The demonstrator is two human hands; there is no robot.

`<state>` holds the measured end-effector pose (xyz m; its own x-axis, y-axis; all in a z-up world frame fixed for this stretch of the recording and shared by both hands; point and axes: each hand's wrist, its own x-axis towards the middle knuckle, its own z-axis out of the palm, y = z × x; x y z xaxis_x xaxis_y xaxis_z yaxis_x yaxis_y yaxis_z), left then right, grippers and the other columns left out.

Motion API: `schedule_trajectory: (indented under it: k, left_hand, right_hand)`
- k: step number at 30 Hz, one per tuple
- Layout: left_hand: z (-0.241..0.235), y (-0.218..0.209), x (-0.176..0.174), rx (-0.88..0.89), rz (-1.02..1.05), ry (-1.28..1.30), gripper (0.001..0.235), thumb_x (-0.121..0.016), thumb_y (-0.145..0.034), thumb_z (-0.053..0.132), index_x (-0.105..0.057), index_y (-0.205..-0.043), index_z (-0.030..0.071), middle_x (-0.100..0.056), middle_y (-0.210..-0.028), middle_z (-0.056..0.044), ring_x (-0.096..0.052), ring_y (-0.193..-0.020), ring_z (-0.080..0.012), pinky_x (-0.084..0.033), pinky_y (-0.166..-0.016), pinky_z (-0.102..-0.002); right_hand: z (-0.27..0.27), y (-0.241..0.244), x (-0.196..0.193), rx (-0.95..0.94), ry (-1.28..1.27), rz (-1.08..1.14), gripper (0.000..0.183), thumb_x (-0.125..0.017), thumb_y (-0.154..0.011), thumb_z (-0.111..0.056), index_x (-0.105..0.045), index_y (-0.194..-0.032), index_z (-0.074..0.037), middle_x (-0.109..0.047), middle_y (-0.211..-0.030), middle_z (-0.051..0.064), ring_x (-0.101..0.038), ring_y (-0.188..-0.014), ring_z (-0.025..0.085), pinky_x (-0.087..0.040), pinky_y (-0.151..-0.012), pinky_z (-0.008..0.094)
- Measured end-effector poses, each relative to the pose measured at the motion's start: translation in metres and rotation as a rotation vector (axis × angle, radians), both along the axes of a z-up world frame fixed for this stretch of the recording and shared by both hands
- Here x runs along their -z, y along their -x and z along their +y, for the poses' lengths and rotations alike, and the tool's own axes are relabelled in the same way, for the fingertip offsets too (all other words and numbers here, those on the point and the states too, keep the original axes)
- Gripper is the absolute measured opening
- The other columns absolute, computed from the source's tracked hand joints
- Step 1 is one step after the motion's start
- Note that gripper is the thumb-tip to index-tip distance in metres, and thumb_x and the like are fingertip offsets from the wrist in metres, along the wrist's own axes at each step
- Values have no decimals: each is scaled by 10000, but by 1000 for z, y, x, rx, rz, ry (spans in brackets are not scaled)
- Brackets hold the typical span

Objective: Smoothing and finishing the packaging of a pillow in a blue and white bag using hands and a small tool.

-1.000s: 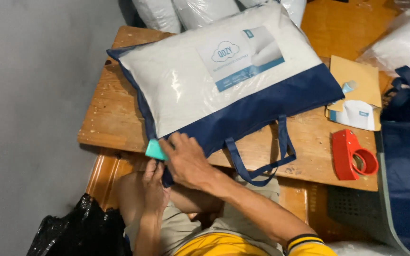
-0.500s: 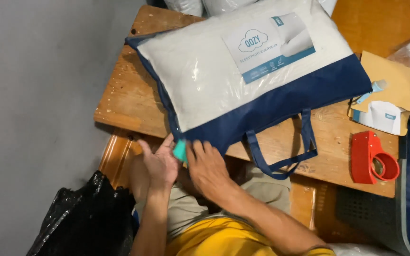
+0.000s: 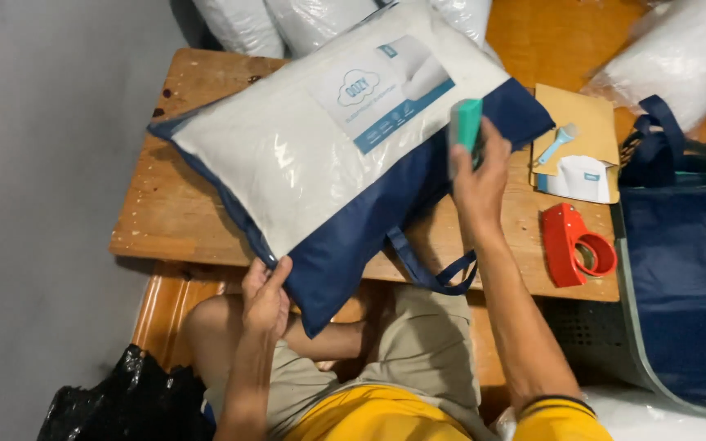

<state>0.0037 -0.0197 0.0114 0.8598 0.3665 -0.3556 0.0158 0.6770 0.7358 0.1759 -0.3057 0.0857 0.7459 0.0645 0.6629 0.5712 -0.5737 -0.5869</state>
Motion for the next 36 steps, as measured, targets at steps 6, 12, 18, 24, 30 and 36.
schedule_trajectory:
  k: [6, 12, 18, 24, 30, 36]
  left_hand:
    - [-19, 10, 12, 3, 1, 31, 344, -649, -886, -55, -601, -1226, -35, -684, -1280, -219, -626, -1210, -240, -469, -1123, -358]
    - [-21, 18, 35, 3, -53, -18, 405, -693, -854, -64, -629, -1252, -32, -723, -1173, -212, -682, -1054, -250, -546, -970, -365]
    - [-47, 37, 38, 83, 54, -101, 264, -821, -792, 46, -690, -1019, 10, -769, -969, -130, -684, -853, -170, -574, -770, -325]
    - [-48, 35, 74, 49, 68, -90, 256, -859, -776, 53, -606, -811, 74, -667, -784, -40, -600, -746, -107, -516, -715, -265]
    - [-22, 25, 58, 85, 7, -165, 360, -783, -819, 39, -698, -1169, 53, -776, -1072, -117, -680, -868, -145, -539, -732, -279]
    - [1, -11, -4, -112, 184, -406, 103, -760, -931, 250, -681, -948, 186, -553, -730, 50, -433, -471, -36, -358, -407, -143]
  right_hand:
    - [79, 51, -27, -70, 47, -44, 243, -625, -896, -87, -488, -1078, -3, -444, -1038, 155, -433, -965, 304, -365, -832, 451]
    - [80, 76, -23, -663, 481, 14, 735, -708, -937, -78, -336, -1569, -128, -567, -1272, 269, -549, -1085, 388, -454, -856, 511]
    - [41, -47, -20, 136, 137, 40, 538, -541, -1026, -224, -473, -1488, 42, -513, -1081, 224, -518, -1094, 379, -458, -922, 462]
    - [118, 84, -18, -244, 623, -169, 190, -538, -903, -51, -648, -1042, 16, -659, -853, 159, -604, -744, 381, -440, -617, 479]
    - [96, 76, -10, -753, 515, -239, 420, -611, -1039, -99, -459, -1429, -127, -642, -1112, 209, -612, -841, 358, -506, -686, 525]
    - [38, -84, 8, 101, 335, -213, 482, -567, -1033, -274, -568, -1471, -74, -516, -1072, 183, -540, -915, 410, -431, -838, 490]
